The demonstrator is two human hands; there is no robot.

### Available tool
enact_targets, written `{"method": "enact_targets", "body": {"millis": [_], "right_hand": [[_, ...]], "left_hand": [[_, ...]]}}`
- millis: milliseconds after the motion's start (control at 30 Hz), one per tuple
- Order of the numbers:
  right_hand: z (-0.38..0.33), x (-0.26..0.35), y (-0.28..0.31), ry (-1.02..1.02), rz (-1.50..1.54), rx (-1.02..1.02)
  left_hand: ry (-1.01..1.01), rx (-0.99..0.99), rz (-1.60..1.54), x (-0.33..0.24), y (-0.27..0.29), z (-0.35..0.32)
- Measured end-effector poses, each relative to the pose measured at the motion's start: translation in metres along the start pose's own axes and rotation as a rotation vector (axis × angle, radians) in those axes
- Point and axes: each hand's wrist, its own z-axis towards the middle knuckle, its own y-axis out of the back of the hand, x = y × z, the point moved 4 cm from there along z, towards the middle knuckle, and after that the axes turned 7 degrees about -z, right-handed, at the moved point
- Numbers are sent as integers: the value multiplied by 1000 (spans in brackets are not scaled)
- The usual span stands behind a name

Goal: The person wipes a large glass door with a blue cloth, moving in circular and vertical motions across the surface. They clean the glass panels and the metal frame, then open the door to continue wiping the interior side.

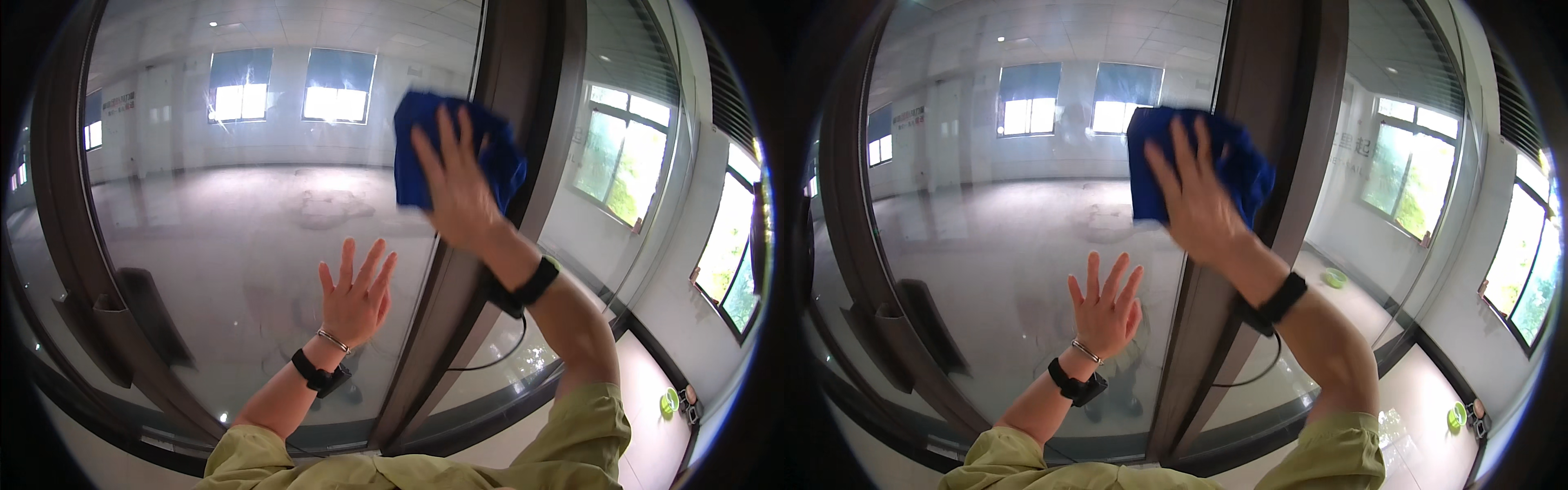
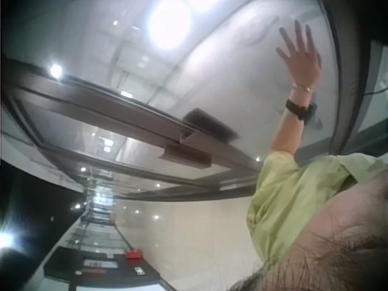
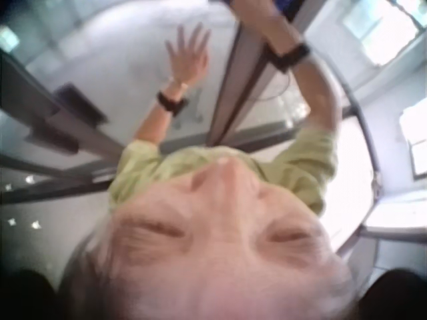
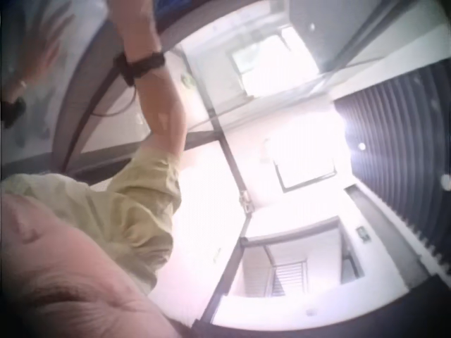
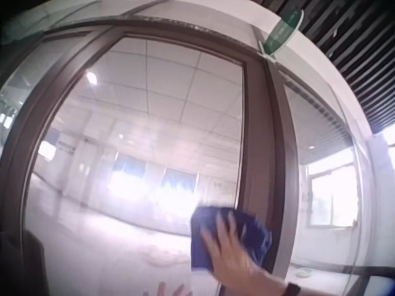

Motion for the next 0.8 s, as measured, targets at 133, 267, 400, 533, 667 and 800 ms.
{"method": "enact_targets", "body": {"millis": [133, 267, 400, 533, 667, 800], "right_hand": [[-70, 3, -22, 211, 99, 179], [-39, -25, 0, 13, -104, 24], [15, -76, 19, -139, -104, -369], [-1, -60, 14, -214, -31, -285], [-62, -33, -10, -191, 117, -20], [-132, -10, -31, -96, 203, 153]], "left_hand": [[-16, -46, -24, -7, -4, 5], [-13, -20, -2, -10, -7, -2], [-15, -28, -23, -22, -8, 8], [-33, -23, 19, -24, -7, 15], [10, -26, -66, -22, -2, 47], [-3, -104, -157, -25, 19, 112]]}}
